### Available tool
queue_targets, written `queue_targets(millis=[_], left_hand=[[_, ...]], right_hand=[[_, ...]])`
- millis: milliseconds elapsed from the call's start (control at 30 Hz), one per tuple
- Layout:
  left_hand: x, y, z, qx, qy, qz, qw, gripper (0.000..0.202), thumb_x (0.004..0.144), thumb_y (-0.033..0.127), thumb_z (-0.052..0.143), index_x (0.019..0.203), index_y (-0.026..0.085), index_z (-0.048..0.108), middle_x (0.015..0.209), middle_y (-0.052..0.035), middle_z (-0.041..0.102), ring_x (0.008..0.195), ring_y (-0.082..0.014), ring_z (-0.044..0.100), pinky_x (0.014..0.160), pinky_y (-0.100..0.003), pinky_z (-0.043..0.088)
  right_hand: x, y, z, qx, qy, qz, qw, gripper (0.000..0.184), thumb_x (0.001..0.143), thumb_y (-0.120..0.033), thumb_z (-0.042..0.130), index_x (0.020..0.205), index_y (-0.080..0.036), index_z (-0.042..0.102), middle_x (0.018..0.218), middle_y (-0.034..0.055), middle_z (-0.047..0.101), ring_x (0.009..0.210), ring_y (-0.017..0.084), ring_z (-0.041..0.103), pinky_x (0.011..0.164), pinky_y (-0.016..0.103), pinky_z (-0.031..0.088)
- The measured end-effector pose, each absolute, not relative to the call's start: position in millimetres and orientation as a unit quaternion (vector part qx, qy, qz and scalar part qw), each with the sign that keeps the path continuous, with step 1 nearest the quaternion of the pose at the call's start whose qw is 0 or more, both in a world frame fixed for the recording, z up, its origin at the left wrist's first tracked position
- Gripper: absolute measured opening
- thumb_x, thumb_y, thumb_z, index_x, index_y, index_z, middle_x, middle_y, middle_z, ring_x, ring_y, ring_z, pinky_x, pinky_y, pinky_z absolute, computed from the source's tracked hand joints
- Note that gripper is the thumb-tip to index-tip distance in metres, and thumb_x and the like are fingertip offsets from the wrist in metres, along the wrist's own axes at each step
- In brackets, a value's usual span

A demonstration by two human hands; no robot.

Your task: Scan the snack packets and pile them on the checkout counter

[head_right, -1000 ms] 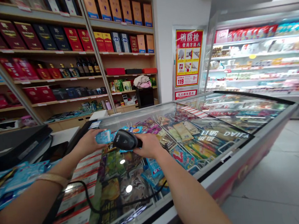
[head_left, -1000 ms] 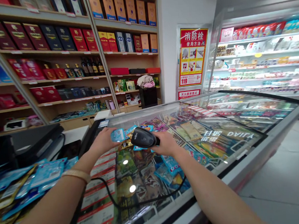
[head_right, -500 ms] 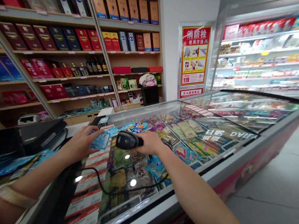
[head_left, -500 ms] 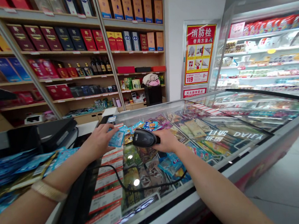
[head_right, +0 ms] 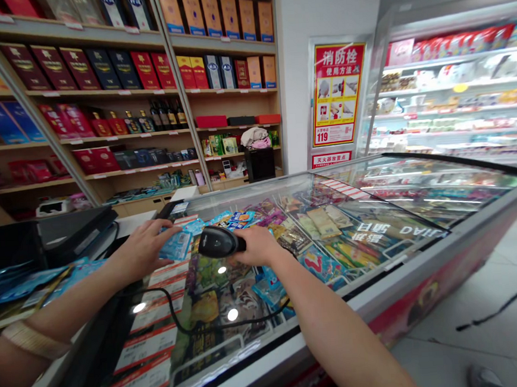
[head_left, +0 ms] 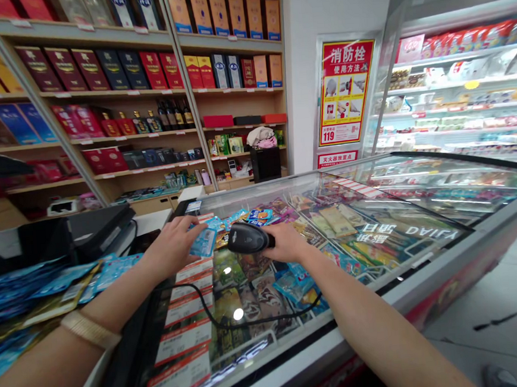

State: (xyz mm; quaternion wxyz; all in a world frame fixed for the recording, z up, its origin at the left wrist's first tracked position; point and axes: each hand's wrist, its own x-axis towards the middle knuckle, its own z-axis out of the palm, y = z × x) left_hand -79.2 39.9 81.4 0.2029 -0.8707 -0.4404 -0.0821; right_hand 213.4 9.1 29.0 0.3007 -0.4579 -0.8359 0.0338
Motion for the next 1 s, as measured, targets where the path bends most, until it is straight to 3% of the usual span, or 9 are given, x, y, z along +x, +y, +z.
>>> queue_targets(millis=[667,867,1000], left_hand=[[-77.2,40.1,77.4,-0.869,-0.448,-0.1,0.184,0.06,0.061,0.035,0.072,0.119,0.024,0.06,0.123,-0.0139,0.057,0.115,-0.0347,0.051,0.096,-0.047,0.042],[-111.7,30.8,96.3,-0.792,-0.579,-0.087,0.173,0.071,0.066,0.054,0.067,0.127,0.022,0.056,0.124,-0.0143,0.058,0.111,-0.034,0.056,0.096,-0.046,0.041],[-162.8,21.0,111.1,-0.713,-0.678,-0.055,0.169,0.072,0.076,0.061,0.054,0.132,0.016,0.053,0.124,-0.0206,0.059,0.112,-0.0362,0.056,0.096,-0.049,0.041]], right_hand=[[216.0,12.6,25.0,-0.447,-0.836,0.041,0.315,0.024,0.072,-0.036,0.068,0.092,-0.023,0.068,0.085,0.0037,0.072,0.081,0.022,0.067,0.069,0.026,0.044],[223.5,14.7,23.3,-0.45,-0.822,0.024,0.348,0.03,0.07,-0.028,0.067,0.099,-0.023,0.069,0.092,0.0043,0.073,0.086,0.022,0.067,0.072,0.027,0.045],[229.6,17.8,22.0,-0.476,-0.805,0.022,0.354,0.032,0.069,-0.028,0.067,0.1,-0.023,0.069,0.088,0.0041,0.073,0.081,0.022,0.067,0.069,0.027,0.045]])
